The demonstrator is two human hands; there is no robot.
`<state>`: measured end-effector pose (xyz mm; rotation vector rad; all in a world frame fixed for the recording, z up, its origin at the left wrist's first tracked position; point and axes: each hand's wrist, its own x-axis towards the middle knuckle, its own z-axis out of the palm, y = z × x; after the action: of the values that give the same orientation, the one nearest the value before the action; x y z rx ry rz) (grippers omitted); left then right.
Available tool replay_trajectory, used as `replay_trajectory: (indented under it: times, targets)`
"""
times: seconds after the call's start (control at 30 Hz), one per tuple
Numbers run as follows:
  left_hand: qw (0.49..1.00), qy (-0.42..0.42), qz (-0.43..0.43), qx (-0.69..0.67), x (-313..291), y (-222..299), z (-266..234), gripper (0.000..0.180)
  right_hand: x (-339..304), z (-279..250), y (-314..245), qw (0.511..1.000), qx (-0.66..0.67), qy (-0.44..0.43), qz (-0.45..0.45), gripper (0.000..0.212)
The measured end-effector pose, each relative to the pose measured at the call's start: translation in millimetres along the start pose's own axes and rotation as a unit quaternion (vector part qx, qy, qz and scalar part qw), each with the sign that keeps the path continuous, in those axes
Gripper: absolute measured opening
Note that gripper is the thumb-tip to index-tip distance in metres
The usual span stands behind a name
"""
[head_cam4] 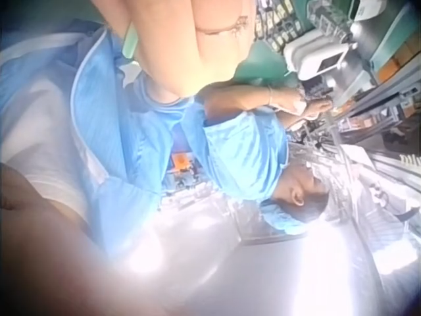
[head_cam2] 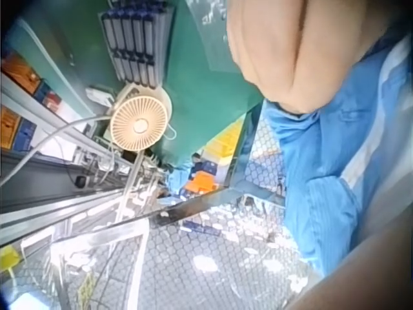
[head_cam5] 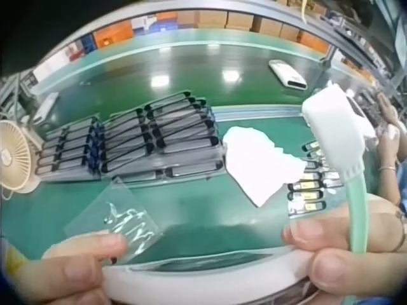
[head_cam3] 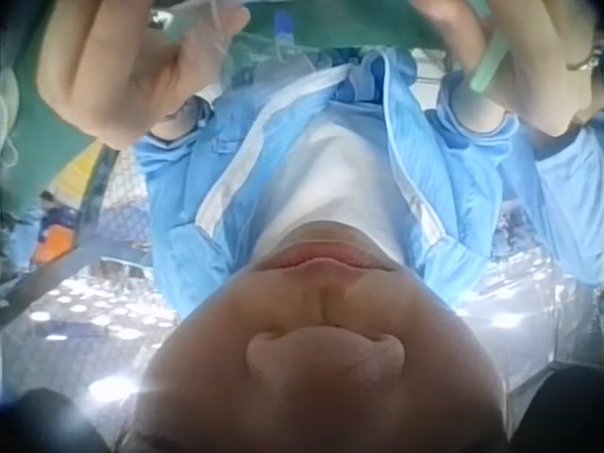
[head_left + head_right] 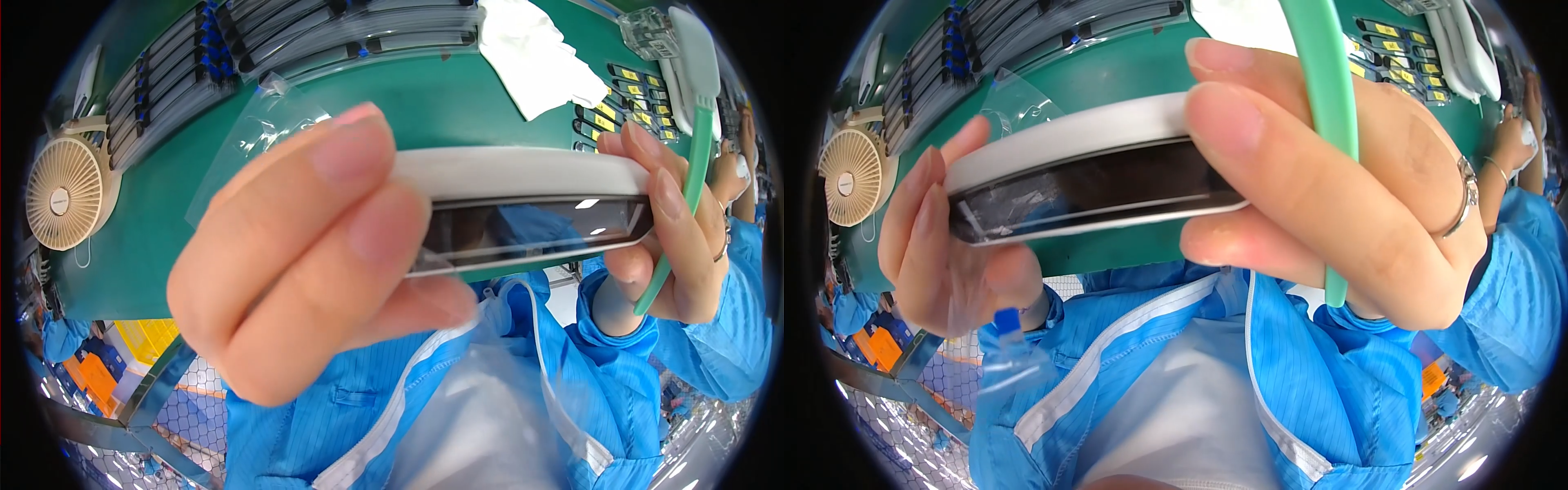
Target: The person cleans the screen of a handheld device with a cleaning cloth and swab, then applies a screen protector and a battery cover to the device, using a plastic scraper to smooth the protector.
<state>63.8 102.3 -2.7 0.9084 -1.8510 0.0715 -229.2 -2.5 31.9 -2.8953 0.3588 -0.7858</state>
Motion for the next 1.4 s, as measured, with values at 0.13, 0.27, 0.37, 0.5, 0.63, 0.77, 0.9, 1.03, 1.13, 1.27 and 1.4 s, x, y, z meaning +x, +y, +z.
replay_trajectory:
  times: [0.13, 0.27, 0.37, 0.5, 0.63, 0.77, 0.9, 1.03, 1.13, 1.27, 1.4]
  targets:
    - [1.000, 0.002, 0.019, 0.015, 15, 43, 45, 0.044, -1, 3, 9, 0.999, 0.013, -0.014, -0.048, 0.041]
    - [0.998, -0.010, 0.035, 0.059, 28, 15, 25, 0.043, 5, 1, -1, 0.997, 0.063, 0.015, -0.041, 0.040]
    - [0.998, 0.002, 0.048, 0.032, 15, 5, 59, 0.044, -9, -4, 5, 0.998, 0.027, -0.045, -0.017, 0.036]
    - [0.965, -0.168, -0.074, 0.190, 41, 46, 28, 0.033, 6, -4, -2, 0.998, 0.050, -0.007, -0.045, 0.036]
    - [0.991, -0.065, -0.093, 0.076, 42, 50, 45, 0.027, 4, 2, 0, 0.998, 0.046, 0.017, -0.026, 0.040]
    - [0.987, 0.073, -0.116, -0.080, 25, 40, 62, 0.021, 2, 5, 1, 0.999, 0.021, 0.024, -0.037, 0.042]
    - [0.971, 0.133, -0.141, -0.139, 17, 29, 75, 0.019, 2, 8, -6, 0.998, 0.017, 0.056, -0.018, 0.041]
    - [0.972, 0.096, -0.186, -0.102, 23, 72, 70, 0.021, -2, 10, -3, 0.998, 0.016, 0.067, -0.012, 0.041]
    - [0.970, 0.070, -0.218, -0.076, 25, 91, 61, 0.023, -3, 13, -7, 0.996, 0.032, 0.084, 0.019, 0.041]
    - [0.964, 0.032, -0.261, -0.040, 32, 110, 56, 0.026, -4, 8, -4, 0.997, 0.042, 0.066, 0.010, 0.042]
    - [0.953, -0.005, -0.302, -0.001, 35, 99, 40, 0.029, 3, 5, -2, 0.997, 0.069, 0.033, 0.000, 0.044]
